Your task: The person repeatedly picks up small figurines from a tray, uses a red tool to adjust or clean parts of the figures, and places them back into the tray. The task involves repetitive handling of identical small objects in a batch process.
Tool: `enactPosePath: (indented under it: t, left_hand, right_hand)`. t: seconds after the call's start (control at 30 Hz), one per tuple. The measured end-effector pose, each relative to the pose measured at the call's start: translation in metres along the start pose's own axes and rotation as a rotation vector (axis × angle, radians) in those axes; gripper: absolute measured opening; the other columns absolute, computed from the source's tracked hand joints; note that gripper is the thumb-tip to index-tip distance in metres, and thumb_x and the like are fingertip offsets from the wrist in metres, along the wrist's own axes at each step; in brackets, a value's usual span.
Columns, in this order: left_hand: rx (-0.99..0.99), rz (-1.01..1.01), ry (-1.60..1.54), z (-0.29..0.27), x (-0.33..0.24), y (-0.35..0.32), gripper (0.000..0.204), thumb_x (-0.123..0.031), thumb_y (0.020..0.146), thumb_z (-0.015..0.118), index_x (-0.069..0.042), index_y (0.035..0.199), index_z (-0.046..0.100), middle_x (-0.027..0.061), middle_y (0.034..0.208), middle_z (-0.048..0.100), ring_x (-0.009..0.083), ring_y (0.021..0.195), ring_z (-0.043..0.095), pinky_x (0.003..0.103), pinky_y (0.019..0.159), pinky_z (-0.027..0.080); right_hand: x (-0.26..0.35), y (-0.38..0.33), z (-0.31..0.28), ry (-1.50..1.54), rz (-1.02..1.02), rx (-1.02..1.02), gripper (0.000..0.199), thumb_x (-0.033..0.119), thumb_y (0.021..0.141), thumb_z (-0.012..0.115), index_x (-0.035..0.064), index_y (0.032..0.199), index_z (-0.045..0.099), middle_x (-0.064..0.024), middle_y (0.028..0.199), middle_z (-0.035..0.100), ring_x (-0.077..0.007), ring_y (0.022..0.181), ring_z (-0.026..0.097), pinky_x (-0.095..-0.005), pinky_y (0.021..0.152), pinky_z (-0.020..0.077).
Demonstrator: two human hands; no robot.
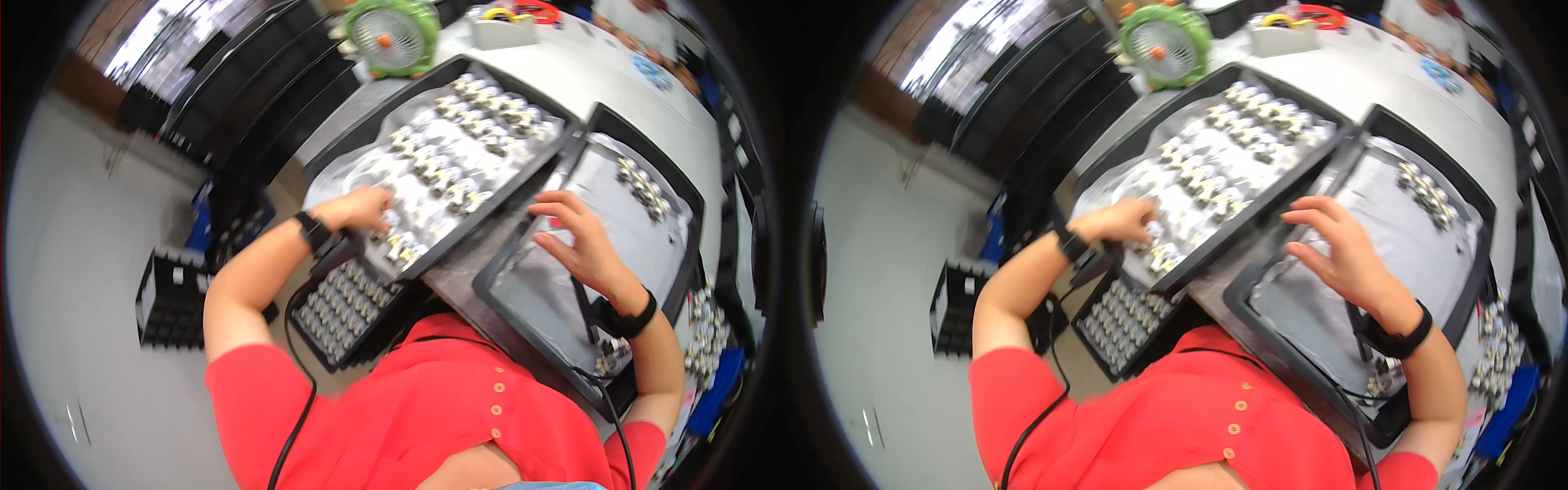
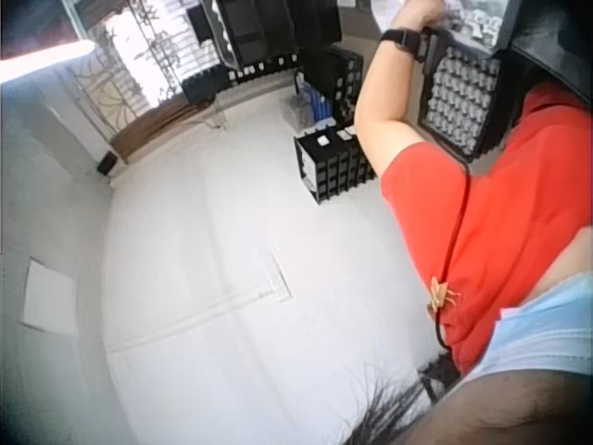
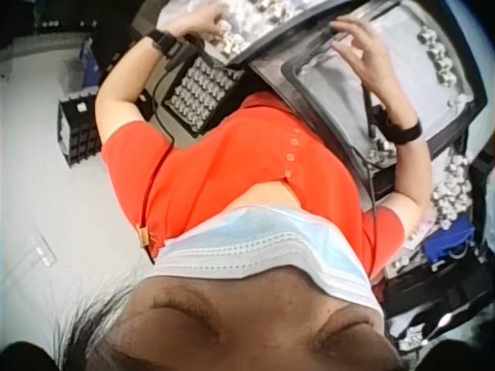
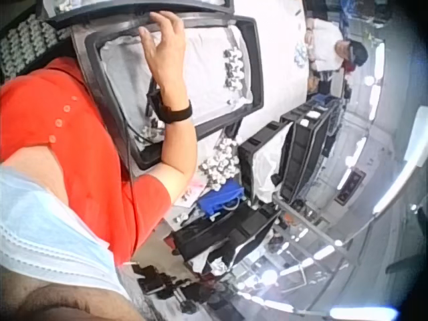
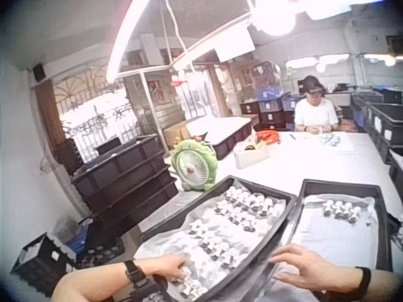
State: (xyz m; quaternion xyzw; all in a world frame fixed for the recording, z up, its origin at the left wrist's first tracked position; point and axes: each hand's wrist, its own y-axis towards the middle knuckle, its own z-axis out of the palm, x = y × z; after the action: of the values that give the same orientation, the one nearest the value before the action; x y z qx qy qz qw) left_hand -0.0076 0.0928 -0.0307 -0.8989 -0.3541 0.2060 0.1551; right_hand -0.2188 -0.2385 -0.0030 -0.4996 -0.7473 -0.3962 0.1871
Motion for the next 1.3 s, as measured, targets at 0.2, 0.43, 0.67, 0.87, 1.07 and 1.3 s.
enactPosePath:
  t: [0.2, 0.43, 0.67, 0.87, 1.07, 1.3]
  left_hand:
    - [0.055, 0.06, -0.112, -0.001, -0.001, -0.012, 0.036, -0.022, 0.064, 0.081, -0.001, 0.083, 0.059, 0.0113, 0.076, 0.063, 0.0227, 0.072, 0.059, 0.033, 0.067, 0.047]
    - [0.208, 0.005, -0.087, -0.021, -0.024, -0.005, 0.039, -0.024, 0.072, 0.076, -0.002, 0.101, 0.063, 0.0142, 0.086, 0.067, 0.0222, 0.081, 0.064, 0.032, 0.073, 0.049]
    - [-0.058, -0.004, -0.261, -0.044, -0.064, -0.034, 0.037, -0.014, 0.081, 0.069, 0.0, 0.113, 0.057, 0.0134, 0.096, 0.064, 0.0194, 0.083, 0.063, 0.03, 0.071, 0.05]
    - [-0.123, 0.374, -0.702, -0.051, -0.132, -0.036, 0.027, -0.006, 0.084, 0.064, 0.003, 0.109, 0.057, 0.0075, 0.097, 0.064, 0.0141, 0.091, 0.061, 0.027, 0.084, 0.048]
    - [0.014, 0.761, -0.968, -0.051, -0.215, -0.008, 0.022, -0.007, 0.087, 0.061, 0.003, 0.107, 0.059, 0.0069, 0.097, 0.064, 0.0128, 0.092, 0.061, 0.026, 0.085, 0.047]
    - [0.053, 0.661, -0.982, -0.017, -0.198, 0.023, 0.021, -0.011, 0.087, 0.062, 0.001, 0.105, 0.061, 0.0045, 0.096, 0.064, 0.0084, 0.09, 0.059, 0.024, 0.081, 0.047]
  right_hand:
    - [-0.009, 0.005, 0.005, -0.017, -0.044, 0.017, 0.027, 0.014, 0.08, 0.068, 0.0061, 0.104, 0.06, -0.0113, 0.111, 0.056, -0.0292, 0.104, 0.055, -0.0365, 0.087, 0.0466]
    - [-0.022, 0.001, -0.012, -0.025, 0.016, -0.08, 0.022, 0.015, 0.08, 0.067, 0.005, 0.1, 0.062, -0.0122, 0.1, 0.061, -0.0293, 0.091, 0.06, -0.0363, 0.079, 0.0495]
    - [0.0, -0.02, -0.056, -0.213, 0.254, 0.275, 0.03, 0.019, 0.076, 0.069, -0.0008, 0.097, 0.063, -0.0166, 0.093, 0.064, -0.0321, 0.089, 0.062, -0.0369, 0.077, 0.0491]
    - [0.025, -0.046, -0.076, -0.445, 0.724, 0.891, 0.038, 0.017, 0.069, 0.074, -0.0021, 0.1, 0.061, -0.0177, 0.092, 0.065, -0.0326, 0.088, 0.062, -0.0383, 0.075, 0.049]
    - [0.011, -0.033, -0.085, -0.47, 0.755, 0.947, 0.046, 0.021, 0.063, 0.077, 0.0029, 0.103, 0.063, -0.0138, 0.096, 0.064, -0.0292, 0.089, 0.062, -0.0397, 0.071, 0.0486]
    - [0.029, -0.042, -0.081, -0.583, 0.989, 1.285, 0.068, 0.024, 0.063, 0.079, 0.0076, 0.123, 0.053, -0.0127, 0.114, 0.06, -0.03, 0.103, 0.058, -0.0401, 0.077, 0.0487]
